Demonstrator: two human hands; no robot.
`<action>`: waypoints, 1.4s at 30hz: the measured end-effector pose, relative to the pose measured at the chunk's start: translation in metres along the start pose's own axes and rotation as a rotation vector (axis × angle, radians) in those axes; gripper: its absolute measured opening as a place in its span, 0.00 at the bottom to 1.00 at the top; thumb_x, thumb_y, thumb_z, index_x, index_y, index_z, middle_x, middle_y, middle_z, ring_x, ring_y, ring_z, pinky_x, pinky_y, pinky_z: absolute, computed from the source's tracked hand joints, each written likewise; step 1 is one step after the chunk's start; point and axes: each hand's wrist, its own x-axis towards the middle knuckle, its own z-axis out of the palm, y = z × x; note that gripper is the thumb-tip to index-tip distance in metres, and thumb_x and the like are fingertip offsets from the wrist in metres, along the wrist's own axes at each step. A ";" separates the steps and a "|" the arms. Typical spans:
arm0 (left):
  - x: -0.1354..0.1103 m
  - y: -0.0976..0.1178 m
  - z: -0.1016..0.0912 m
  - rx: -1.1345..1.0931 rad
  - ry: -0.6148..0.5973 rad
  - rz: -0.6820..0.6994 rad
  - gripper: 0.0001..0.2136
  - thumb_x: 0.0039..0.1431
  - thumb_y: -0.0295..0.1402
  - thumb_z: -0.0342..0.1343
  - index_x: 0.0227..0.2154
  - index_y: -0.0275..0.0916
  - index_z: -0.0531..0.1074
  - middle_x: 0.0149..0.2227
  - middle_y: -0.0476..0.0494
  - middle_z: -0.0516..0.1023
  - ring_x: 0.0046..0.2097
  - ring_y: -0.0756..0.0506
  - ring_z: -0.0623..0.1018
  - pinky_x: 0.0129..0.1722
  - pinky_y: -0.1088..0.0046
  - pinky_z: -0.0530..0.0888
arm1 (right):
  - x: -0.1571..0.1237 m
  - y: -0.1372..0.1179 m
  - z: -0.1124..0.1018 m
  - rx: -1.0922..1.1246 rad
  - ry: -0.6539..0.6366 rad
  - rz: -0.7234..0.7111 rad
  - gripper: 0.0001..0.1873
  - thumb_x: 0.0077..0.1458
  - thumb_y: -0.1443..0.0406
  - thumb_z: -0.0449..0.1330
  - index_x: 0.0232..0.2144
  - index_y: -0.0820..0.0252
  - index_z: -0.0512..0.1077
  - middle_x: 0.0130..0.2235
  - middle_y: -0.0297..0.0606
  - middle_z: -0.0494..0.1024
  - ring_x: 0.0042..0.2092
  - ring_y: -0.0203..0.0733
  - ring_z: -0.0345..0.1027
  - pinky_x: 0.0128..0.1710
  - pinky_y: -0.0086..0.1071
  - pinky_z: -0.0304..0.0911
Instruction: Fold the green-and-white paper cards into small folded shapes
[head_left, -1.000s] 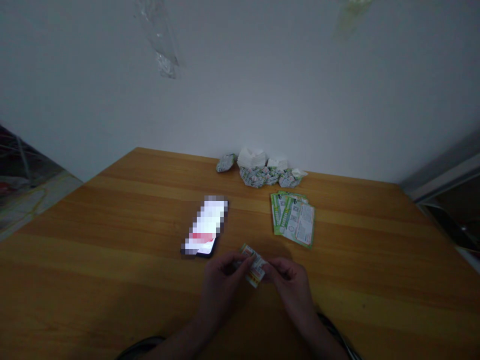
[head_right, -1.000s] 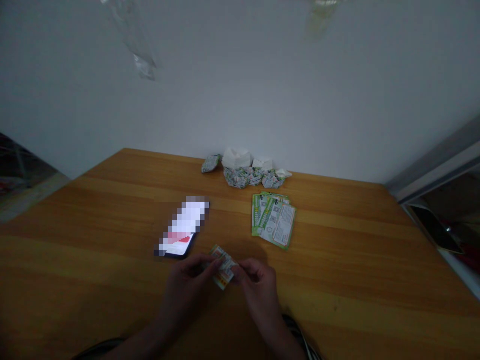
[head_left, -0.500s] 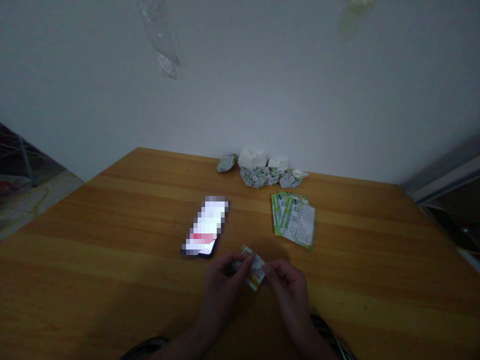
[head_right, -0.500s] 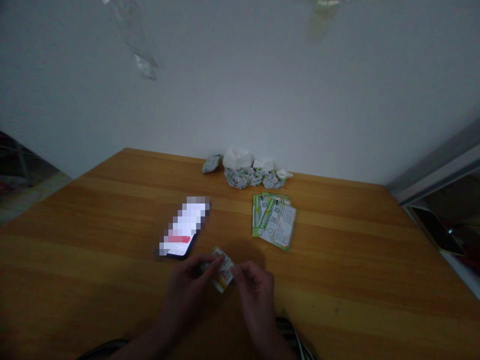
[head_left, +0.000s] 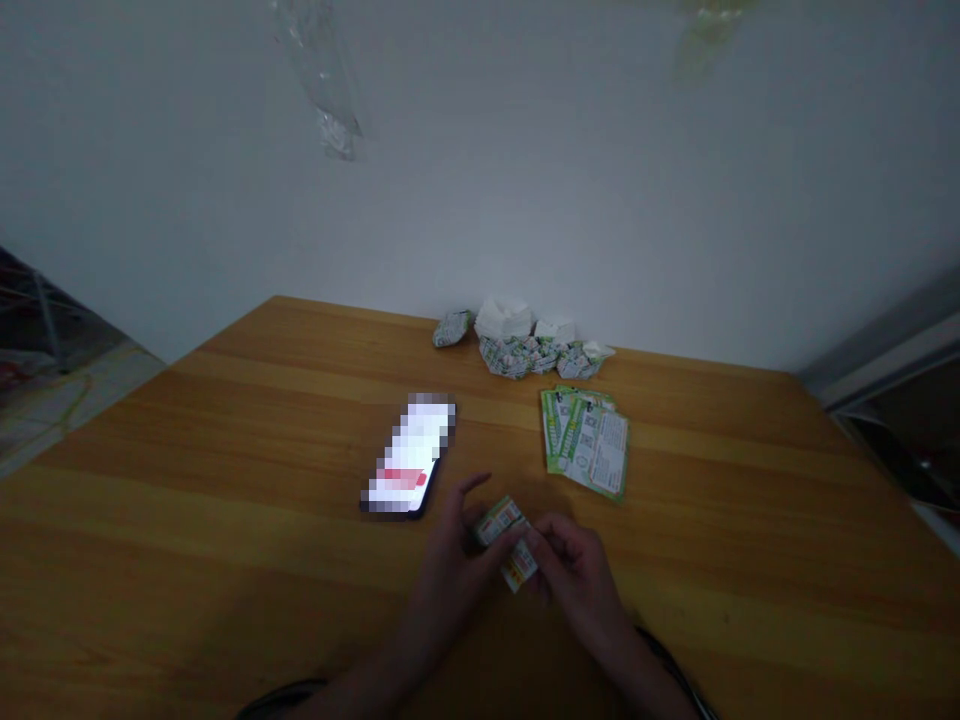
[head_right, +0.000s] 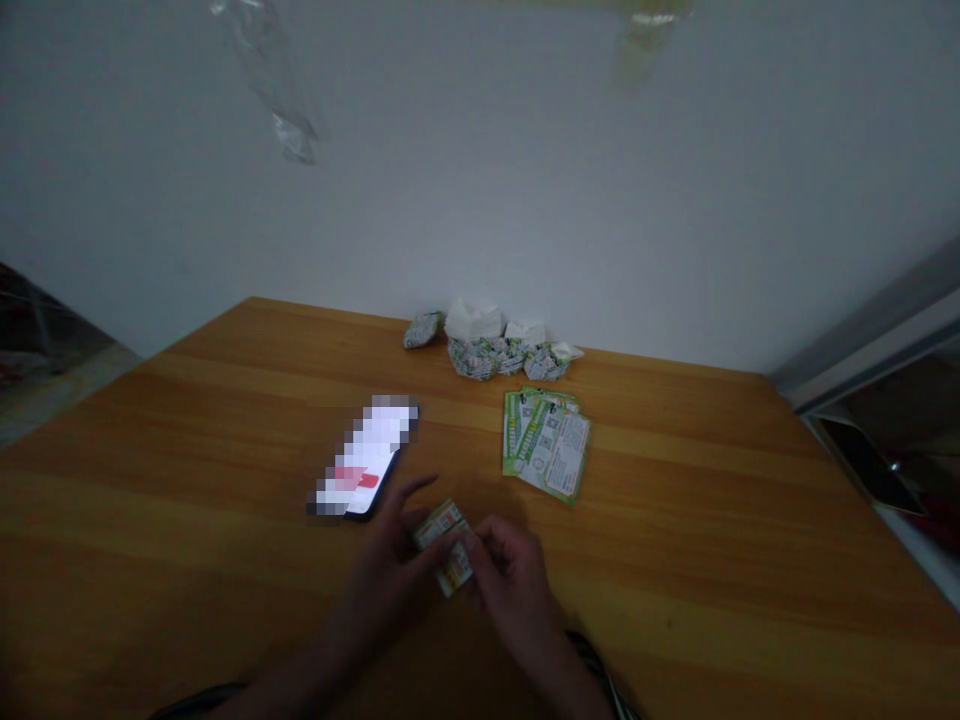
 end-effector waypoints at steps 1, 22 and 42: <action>0.002 -0.003 -0.001 -0.002 -0.043 -0.034 0.25 0.50 0.36 0.63 0.51 0.38 0.63 0.28 0.49 0.76 0.29 0.48 0.76 0.29 0.75 0.72 | 0.000 0.001 0.000 0.002 0.027 -0.003 0.20 0.57 0.50 0.55 0.25 0.60 0.67 0.18 0.27 0.67 0.17 0.30 0.59 0.17 0.22 0.52; 0.016 -0.010 -0.014 -0.032 -0.176 -0.089 0.12 0.50 0.39 0.62 0.26 0.33 0.77 0.27 0.43 0.80 0.29 0.47 0.76 0.30 0.74 0.70 | -0.006 0.008 0.019 -0.061 0.124 -0.082 0.14 0.58 0.56 0.57 0.43 0.57 0.66 0.25 0.32 0.75 0.25 0.36 0.67 0.22 0.25 0.59; 0.010 -0.012 -0.011 0.070 -0.114 0.021 0.25 0.58 0.39 0.53 0.57 0.39 0.55 0.26 0.50 0.75 0.28 0.46 0.77 0.28 0.73 0.71 | -0.012 0.010 0.014 -0.697 -0.001 -0.532 0.30 0.56 0.67 0.56 0.60 0.49 0.57 0.49 0.42 0.75 0.48 0.47 0.71 0.49 0.41 0.67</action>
